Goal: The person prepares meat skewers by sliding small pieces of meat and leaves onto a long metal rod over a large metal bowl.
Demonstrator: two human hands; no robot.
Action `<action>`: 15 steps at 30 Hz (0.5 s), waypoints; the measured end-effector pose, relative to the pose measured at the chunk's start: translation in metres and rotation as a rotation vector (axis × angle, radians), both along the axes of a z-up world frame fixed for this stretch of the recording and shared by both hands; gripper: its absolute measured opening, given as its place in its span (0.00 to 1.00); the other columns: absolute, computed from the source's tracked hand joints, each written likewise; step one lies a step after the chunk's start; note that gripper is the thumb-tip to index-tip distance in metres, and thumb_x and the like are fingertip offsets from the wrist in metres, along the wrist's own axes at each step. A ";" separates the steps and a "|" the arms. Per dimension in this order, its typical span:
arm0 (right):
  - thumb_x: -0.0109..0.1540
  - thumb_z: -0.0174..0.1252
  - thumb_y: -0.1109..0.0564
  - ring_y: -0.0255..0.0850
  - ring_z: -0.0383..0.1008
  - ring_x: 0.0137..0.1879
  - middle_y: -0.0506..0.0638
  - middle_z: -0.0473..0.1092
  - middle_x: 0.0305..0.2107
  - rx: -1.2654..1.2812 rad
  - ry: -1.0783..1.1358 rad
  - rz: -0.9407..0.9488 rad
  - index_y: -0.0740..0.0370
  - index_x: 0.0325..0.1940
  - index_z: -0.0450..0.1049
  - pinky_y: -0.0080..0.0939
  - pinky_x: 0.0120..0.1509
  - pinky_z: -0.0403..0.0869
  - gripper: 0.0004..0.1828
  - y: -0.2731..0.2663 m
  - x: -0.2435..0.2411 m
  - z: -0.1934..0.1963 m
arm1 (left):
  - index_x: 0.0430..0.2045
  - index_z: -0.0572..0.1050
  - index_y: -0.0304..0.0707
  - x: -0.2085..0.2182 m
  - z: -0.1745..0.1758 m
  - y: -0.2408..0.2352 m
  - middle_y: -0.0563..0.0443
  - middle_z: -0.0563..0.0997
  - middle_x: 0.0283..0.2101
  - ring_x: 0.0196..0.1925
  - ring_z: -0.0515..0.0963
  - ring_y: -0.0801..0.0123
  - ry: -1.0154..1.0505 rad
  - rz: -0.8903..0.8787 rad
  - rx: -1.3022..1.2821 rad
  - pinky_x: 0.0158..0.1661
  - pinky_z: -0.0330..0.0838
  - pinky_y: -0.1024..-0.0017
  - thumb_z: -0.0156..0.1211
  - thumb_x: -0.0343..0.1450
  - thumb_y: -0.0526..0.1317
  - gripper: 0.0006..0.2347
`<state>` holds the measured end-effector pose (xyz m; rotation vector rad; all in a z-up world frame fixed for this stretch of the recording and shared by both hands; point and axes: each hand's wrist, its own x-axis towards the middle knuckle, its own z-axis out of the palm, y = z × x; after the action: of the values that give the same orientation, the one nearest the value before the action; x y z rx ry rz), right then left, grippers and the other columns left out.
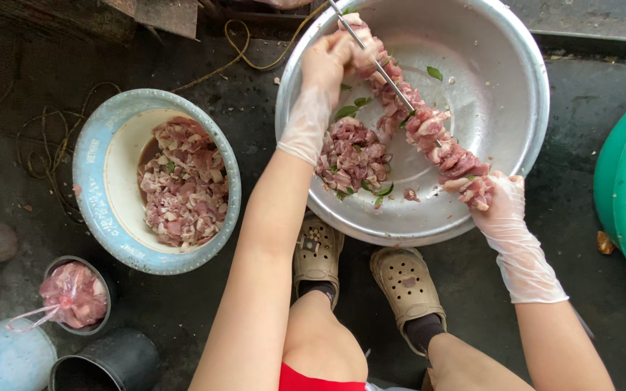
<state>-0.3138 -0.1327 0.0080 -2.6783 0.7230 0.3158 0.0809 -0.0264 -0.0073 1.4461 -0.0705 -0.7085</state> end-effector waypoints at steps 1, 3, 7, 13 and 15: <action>0.53 0.53 0.57 0.38 0.71 0.33 0.48 0.79 0.25 -0.059 -0.062 0.018 0.54 0.26 0.79 0.38 0.47 0.58 0.09 0.000 0.001 0.001 | 0.46 0.76 0.30 0.015 -0.004 -0.004 0.47 0.85 0.38 0.34 0.85 0.69 -0.002 0.002 -0.003 0.32 0.83 0.71 0.59 0.72 0.32 0.10; 0.51 0.55 0.58 0.41 0.72 0.32 0.48 0.78 0.22 -0.115 -0.124 0.045 0.53 0.25 0.79 0.42 0.45 0.63 0.07 -0.002 0.006 -0.002 | 0.43 0.77 0.30 0.038 -0.010 -0.007 0.47 0.84 0.35 0.29 0.81 0.71 -0.087 0.127 0.034 0.27 0.76 0.74 0.60 0.72 0.29 0.07; 0.60 0.49 0.59 0.30 0.64 0.23 0.44 0.79 0.27 0.935 -0.341 -0.628 0.50 0.32 0.81 0.33 0.35 0.55 0.14 -0.002 0.004 0.001 | 0.38 0.79 0.26 0.059 -0.019 -0.011 0.45 0.81 0.31 0.25 0.78 0.69 -0.120 0.106 -0.071 0.26 0.77 0.71 0.60 0.72 0.27 0.04; 0.58 0.47 0.59 0.26 0.63 0.23 0.45 0.80 0.25 0.893 -0.435 -0.488 0.55 0.36 0.85 0.28 0.33 0.54 0.18 -0.005 0.010 0.006 | 0.32 0.75 0.27 0.067 -0.023 -0.011 0.51 0.78 0.30 0.29 0.78 0.70 -0.220 0.095 -0.246 0.29 0.78 0.69 0.67 0.71 0.24 0.06; 0.62 0.43 0.54 0.22 0.59 0.21 0.49 0.84 0.29 1.622 -0.565 -0.949 0.58 0.36 0.84 0.25 0.25 0.49 0.21 -0.005 0.010 0.006 | 0.38 0.82 0.28 0.068 -0.015 -0.001 0.51 0.85 0.34 0.33 0.83 0.70 0.086 -0.032 -0.203 0.34 0.79 0.72 0.62 0.70 0.27 0.06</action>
<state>-0.3039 -0.1375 0.0138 -0.6951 0.8495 -0.1236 0.1486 -0.0269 -0.0221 1.2217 -0.0962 -0.7672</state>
